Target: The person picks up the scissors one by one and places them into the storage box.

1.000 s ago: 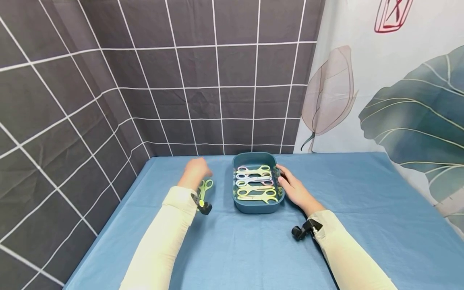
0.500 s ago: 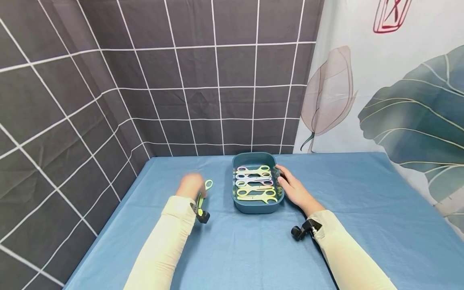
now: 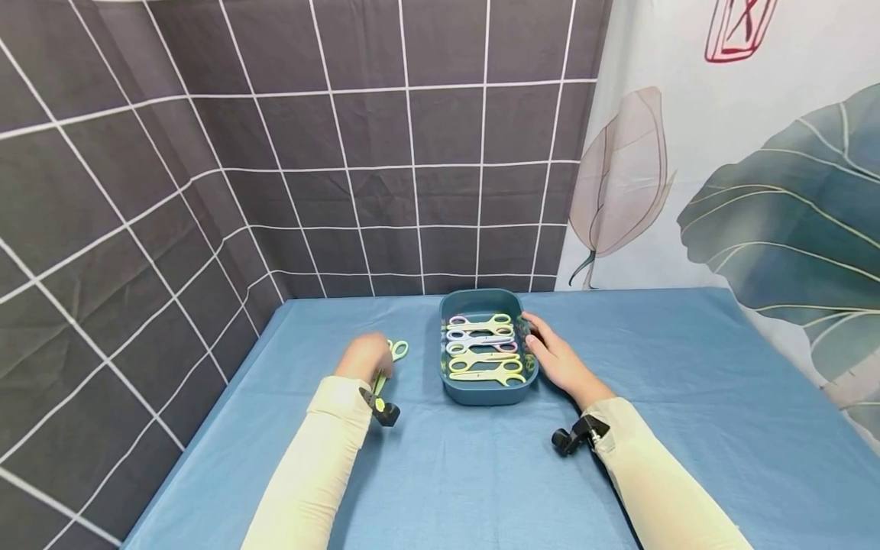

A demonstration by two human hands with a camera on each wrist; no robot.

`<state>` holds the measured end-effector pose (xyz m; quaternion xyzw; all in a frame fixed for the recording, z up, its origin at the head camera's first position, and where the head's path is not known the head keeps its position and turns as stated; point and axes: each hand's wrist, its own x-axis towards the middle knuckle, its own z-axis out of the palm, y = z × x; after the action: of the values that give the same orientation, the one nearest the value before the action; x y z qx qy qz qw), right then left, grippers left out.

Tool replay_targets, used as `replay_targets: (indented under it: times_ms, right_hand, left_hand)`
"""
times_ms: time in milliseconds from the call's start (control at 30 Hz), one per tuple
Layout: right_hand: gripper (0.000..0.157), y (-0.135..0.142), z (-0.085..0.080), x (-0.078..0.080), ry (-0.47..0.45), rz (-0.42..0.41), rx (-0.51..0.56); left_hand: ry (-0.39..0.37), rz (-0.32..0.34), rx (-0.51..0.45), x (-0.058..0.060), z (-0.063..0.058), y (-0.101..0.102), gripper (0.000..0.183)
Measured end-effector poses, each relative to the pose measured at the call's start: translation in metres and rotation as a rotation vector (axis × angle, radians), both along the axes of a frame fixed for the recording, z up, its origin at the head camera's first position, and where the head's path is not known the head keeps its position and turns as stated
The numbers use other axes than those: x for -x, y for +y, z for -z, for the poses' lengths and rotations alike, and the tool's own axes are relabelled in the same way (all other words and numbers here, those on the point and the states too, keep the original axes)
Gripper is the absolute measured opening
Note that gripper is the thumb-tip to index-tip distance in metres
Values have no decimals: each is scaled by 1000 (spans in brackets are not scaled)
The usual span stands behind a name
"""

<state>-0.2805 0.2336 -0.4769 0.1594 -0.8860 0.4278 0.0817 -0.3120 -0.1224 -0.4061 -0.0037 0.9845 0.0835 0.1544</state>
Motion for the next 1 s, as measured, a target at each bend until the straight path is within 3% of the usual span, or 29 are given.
replay_targets:
  times_ms: [167, 333, 533, 733, 1000]
  right_hand:
    - [53, 0, 0, 0, -9, -5, 9]
    - [52, 0, 0, 1, 2, -2, -2]
    - [51, 0, 1, 1, 0, 3, -7]
    - [51, 0, -1, 1, 1, -2, -2]
    - [52, 0, 0, 0, -7, 5, -3]
  left_hand:
    - [-32, -23, -53, 4, -6, 1, 12]
    - [-8, -2, -60, 7, -26, 7, 9]
    - [111, 60, -76, 5, -51, 18, 14]
    - [191, 107, -117, 0, -74, 36, 4]
    - [277, 238, -114, -5, -91, 66, 21]
